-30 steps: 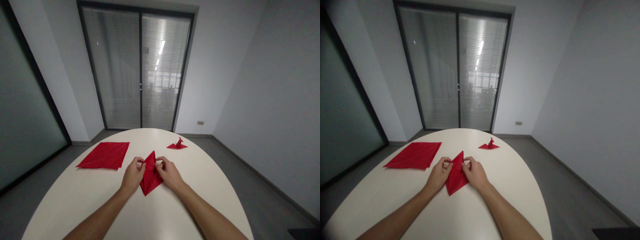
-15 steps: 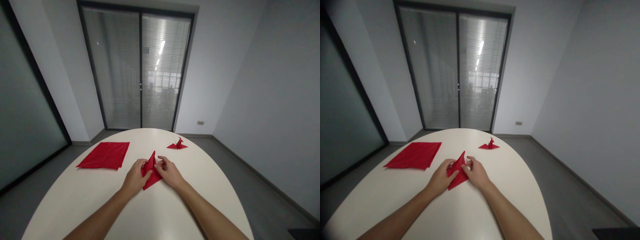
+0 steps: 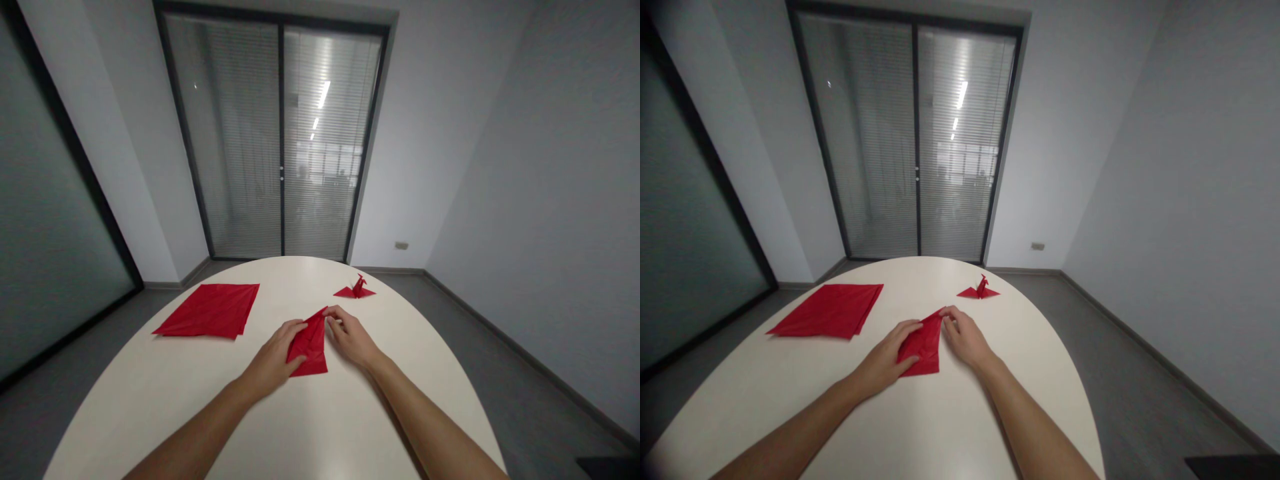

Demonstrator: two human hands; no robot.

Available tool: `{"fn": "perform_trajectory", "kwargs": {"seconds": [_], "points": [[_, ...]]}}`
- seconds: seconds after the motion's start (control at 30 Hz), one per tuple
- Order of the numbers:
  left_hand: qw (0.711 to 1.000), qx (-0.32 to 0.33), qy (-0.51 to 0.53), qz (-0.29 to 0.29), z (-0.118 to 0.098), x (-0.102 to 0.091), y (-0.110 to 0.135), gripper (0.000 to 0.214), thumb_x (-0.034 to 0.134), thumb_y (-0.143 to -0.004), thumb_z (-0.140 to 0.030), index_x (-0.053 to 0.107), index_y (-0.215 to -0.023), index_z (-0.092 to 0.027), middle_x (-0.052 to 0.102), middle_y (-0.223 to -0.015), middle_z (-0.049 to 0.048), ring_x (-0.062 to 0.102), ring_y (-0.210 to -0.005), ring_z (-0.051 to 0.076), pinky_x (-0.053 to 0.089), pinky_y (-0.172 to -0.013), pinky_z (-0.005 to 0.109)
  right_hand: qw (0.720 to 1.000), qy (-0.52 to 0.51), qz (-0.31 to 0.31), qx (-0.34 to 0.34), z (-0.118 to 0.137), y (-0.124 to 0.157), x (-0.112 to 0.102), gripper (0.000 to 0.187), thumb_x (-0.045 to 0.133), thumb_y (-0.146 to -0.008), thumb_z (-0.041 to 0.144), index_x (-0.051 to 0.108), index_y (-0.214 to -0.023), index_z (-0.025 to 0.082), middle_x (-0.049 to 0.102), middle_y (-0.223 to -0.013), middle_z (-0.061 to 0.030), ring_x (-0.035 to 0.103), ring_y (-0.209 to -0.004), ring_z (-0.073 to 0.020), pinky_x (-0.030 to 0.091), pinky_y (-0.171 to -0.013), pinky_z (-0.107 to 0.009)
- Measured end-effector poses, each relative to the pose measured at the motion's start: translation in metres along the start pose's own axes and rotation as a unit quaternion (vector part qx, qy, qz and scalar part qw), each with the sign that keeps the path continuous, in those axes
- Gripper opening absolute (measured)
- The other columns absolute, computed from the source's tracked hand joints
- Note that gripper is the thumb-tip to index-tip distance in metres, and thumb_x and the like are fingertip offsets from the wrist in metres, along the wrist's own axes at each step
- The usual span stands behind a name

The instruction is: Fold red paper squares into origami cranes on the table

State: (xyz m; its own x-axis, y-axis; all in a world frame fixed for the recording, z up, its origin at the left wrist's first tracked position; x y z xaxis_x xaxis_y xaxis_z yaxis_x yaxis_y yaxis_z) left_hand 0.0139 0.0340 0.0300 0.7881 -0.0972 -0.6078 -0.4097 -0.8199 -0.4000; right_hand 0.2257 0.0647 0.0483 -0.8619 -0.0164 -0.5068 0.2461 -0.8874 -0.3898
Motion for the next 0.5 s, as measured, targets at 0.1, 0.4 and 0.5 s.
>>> {"fn": "perform_trajectory", "kwargs": {"seconds": [0.1,0.4,0.5], "points": [[1.000,0.007,-0.006,0.022,-0.001,-0.001,0.001,0.053,0.064,-0.080,-0.009,0.059,-0.130,-0.028,0.052,-0.146,0.0089,0.051,-0.134,0.027,0.040,-0.115,0.045,0.999,0.025,0.031,-0.016,0.001,0.001,-0.008,0.026,0.043,-0.100,0.027,0.065,-0.113,0.021,0.070,-0.114,-0.0076,0.062,-0.108,-0.0221,0.047,-0.097,-0.037],[0.998,0.007,-0.025,0.052,0.000,-0.001,0.002,0.048,0.063,-0.084,-0.011,0.060,-0.128,-0.028,0.047,-0.150,0.0078,0.048,-0.137,0.026,0.039,-0.117,0.044,0.990,0.113,0.075,-0.045,0.004,0.000,-0.019,0.022,0.041,-0.102,0.027,0.062,-0.099,0.020,0.069,-0.098,-0.0065,0.061,-0.092,-0.0208,0.046,-0.086,-0.034],[0.998,0.013,-0.029,0.058,-0.001,-0.001,0.002,0.051,0.063,-0.084,-0.010,0.059,-0.131,-0.030,0.046,-0.151,0.0070,0.048,-0.137,0.025,0.039,-0.117,0.044,0.983,0.141,0.080,-0.081,0.007,0.001,-0.022,0.024,0.037,-0.104,0.026,0.060,-0.100,0.020,0.068,-0.103,-0.0079,0.060,-0.095,-0.0213,0.046,-0.089,-0.035]]}}
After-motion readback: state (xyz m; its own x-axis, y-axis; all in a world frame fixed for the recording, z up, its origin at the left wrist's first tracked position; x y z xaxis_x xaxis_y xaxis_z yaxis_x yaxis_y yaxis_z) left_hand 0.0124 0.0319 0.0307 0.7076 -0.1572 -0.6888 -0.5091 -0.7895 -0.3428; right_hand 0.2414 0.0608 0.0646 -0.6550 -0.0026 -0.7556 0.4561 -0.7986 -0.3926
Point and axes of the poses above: each hand's wrist, its own y-axis away from the middle knuckle, its own x-axis out of the palm, z = x × y, the point moved 3 cm from there along -y, towards the middle knuckle
